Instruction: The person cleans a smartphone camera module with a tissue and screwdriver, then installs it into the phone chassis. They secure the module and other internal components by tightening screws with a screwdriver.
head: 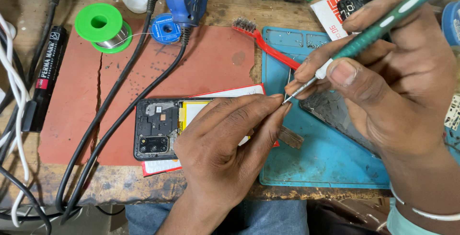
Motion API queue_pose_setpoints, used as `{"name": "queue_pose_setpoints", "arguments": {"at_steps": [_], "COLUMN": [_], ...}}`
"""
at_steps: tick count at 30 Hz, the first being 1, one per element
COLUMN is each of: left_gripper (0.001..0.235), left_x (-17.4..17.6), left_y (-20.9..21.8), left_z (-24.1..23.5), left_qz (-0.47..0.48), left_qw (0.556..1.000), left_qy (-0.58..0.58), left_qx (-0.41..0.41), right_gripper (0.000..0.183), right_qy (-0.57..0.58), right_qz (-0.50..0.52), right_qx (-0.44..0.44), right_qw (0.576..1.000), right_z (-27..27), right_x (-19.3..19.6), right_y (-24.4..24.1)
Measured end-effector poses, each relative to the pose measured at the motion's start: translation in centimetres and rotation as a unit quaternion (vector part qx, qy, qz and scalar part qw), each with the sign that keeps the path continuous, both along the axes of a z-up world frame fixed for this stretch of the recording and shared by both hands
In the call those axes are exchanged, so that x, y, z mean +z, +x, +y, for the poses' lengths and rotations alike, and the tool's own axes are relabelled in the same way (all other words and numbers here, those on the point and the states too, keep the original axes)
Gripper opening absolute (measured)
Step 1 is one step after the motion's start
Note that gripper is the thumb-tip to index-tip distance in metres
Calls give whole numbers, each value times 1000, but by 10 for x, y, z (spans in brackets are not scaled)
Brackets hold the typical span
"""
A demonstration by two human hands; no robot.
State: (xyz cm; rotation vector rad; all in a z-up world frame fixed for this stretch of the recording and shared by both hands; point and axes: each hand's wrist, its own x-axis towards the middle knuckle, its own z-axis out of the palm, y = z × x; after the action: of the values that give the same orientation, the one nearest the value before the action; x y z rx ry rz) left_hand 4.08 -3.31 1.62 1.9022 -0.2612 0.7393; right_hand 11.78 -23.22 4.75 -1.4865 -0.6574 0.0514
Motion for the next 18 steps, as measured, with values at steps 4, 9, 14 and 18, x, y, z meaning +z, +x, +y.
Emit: {"name": "queue_pose_setpoints", "arguments": {"at_steps": [4,9,14,18], "left_gripper": [18,18,19,20], "left_x": [4,3,-2,-1], "left_y": [1,0,1,0], "left_z": [0,-1,-2,1], "left_qz": [-7,-4,25,32], "left_qw": [1000,1000,999,999], "left_qy": [0,1,-33,-31], "left_qx": [1,2,3,16], "right_gripper": [37,37,33,36], "right_qy": [-42,-48,-51,2], "right_qz": [-26,-57,-67,-10], "right_qx": [-29,-27,-26,-59], "right_qw": [998,997,996,998], "right_z": [0,0,1,5], "right_x": [3,1,0,0], "right_y": [0,1,0,0]}}
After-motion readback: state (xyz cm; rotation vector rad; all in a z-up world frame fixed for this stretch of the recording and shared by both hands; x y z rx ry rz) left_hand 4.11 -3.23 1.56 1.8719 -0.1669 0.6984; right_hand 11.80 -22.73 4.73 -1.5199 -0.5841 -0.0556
